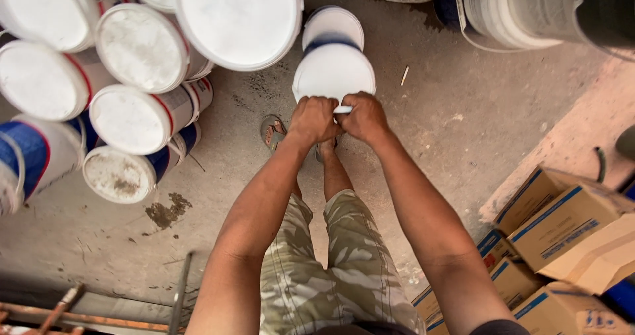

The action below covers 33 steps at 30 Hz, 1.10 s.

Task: The person cleans a white bucket with a cloth, wiping the lid and sides while sitting on a chair. They then stand up, carry the bucket to a shelf, and place it among other stacked buckets.

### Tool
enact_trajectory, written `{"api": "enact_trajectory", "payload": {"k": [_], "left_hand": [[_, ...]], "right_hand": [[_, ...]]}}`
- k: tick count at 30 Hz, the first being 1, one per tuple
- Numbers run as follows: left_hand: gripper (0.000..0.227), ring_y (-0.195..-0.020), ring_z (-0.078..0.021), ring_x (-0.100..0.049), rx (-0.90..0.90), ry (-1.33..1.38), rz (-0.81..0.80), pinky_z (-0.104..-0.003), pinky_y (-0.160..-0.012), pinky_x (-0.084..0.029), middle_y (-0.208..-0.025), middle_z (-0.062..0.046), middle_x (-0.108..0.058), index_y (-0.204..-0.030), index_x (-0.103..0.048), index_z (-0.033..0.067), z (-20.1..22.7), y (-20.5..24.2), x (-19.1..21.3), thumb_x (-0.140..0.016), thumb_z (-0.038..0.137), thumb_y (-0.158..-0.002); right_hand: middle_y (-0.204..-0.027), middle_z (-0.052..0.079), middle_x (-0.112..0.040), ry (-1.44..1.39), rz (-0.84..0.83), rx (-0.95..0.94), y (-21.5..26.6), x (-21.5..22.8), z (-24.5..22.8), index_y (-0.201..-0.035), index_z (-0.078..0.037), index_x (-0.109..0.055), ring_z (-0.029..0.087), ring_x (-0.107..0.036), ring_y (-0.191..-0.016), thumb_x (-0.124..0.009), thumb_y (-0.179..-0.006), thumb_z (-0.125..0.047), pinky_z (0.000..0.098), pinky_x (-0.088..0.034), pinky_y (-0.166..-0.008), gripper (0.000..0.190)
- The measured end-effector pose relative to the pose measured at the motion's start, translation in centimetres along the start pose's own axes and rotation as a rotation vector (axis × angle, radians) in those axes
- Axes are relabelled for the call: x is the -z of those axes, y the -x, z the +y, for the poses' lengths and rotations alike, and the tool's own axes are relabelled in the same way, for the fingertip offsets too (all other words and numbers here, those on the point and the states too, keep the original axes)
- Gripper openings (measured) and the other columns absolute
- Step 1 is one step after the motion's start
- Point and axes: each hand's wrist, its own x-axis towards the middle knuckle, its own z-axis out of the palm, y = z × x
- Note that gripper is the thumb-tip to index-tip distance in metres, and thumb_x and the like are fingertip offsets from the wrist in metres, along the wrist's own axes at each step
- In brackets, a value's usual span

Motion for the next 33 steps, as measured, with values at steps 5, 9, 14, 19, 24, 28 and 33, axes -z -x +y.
{"api": "enact_trajectory", "payload": {"k": [5,9,14,19,24,28,33], "left_hand": [[0.037,-0.090,-0.0322,-0.062,0.180,0.235,0.017,-0.041,-0.082,-0.043,-0.090,-0.011,-0.066,-0.096,-0.064,0.0117,0.3,8.0,-0.5,-0.055,0.029,-0.064],[0.040,-0.094,-0.0305,-0.062,0.373,0.428,0.084,-0.038,-0.085,-0.043,-0.095,-0.009,-0.066,-0.101,-0.064,0.0160,-1.6,16.1,-4.5,-0.052,0.026,-0.064],[0.032,-0.094,-0.0339,-0.062,0.603,0.736,0.287,-0.041,-0.083,-0.044,-0.090,-0.014,-0.066,-0.090,-0.065,0.0109,-3.5,29.9,-9.9,-0.055,0.025,-0.063],[0.028,-0.093,-0.0333,-0.061,0.777,1.025,0.552,-0.042,-0.083,-0.045,-0.088,-0.013,-0.066,-0.084,-0.064,0.0127,-3.4,43.3,-17.3,-0.054,0.028,-0.064],[0.028,-0.092,-0.0339,-0.062,0.893,1.223,0.814,-0.043,-0.080,-0.047,-0.086,-0.013,-0.066,-0.082,-0.064,0.0103,-1.4,57.7,-26.8,-0.056,0.027,-0.062],[0.023,-0.088,-0.0324,-0.064,0.982,1.356,1.019,-0.044,-0.074,-0.050,-0.085,-0.011,-0.067,-0.079,-0.065,0.0136,0.2,67.9,-33.9,-0.059,0.027,-0.061],[0.029,-0.090,-0.0342,-0.063,1.103,1.414,1.141,-0.046,-0.075,-0.051,-0.087,-0.013,-0.066,-0.086,-0.066,0.0125,1.5,76.1,-43.7,-0.063,0.029,-0.062]], "right_hand": [[-0.069,0.020,-0.056,0.072,-0.193,0.005,3.6,-1.8,-4.5,-0.072,-0.006,-0.061,0.038,-0.059,-0.075,-0.062,-0.067,-0.010,0.0417,-0.046,-0.065,0.007],[-0.073,0.021,-0.059,0.204,-0.439,0.061,7.1,-6.7,-8.7,-0.073,-0.007,-0.062,0.037,-0.059,-0.079,-0.061,-0.068,-0.015,0.0417,-0.047,-0.067,0.010],[-0.075,0.024,-0.060,0.410,-0.707,0.257,13.3,-15.3,-15.0,-0.074,-0.001,-0.060,0.040,-0.059,-0.081,-0.061,-0.069,-0.015,0.0438,-0.047,-0.069,0.015],[-0.076,0.017,-0.063,0.750,-0.807,0.472,20.9,-25.1,-19.9,-0.074,-0.012,-0.066,0.035,-0.062,-0.083,-0.064,-0.064,-0.022,0.0427,-0.049,-0.069,0.015],[-0.071,0.017,-0.063,0.887,-0.909,0.736,31.3,-35.9,-21.6,-0.072,-0.010,-0.066,0.035,-0.063,-0.075,-0.066,-0.064,-0.021,0.0416,-0.049,-0.064,0.014],[-0.062,0.012,-0.061,0.922,-0.937,0.870,39.5,-43.8,-23.5,-0.066,-0.012,-0.065,0.030,-0.063,-0.068,-0.068,-0.060,-0.024,0.0355,-0.049,-0.059,0.013],[-0.061,0.015,-0.061,0.986,-1.052,1.034,53.0,-50.7,-26.3,-0.067,-0.010,-0.067,0.033,-0.063,-0.068,-0.069,-0.060,-0.025,0.0380,-0.048,-0.058,0.016]]}}
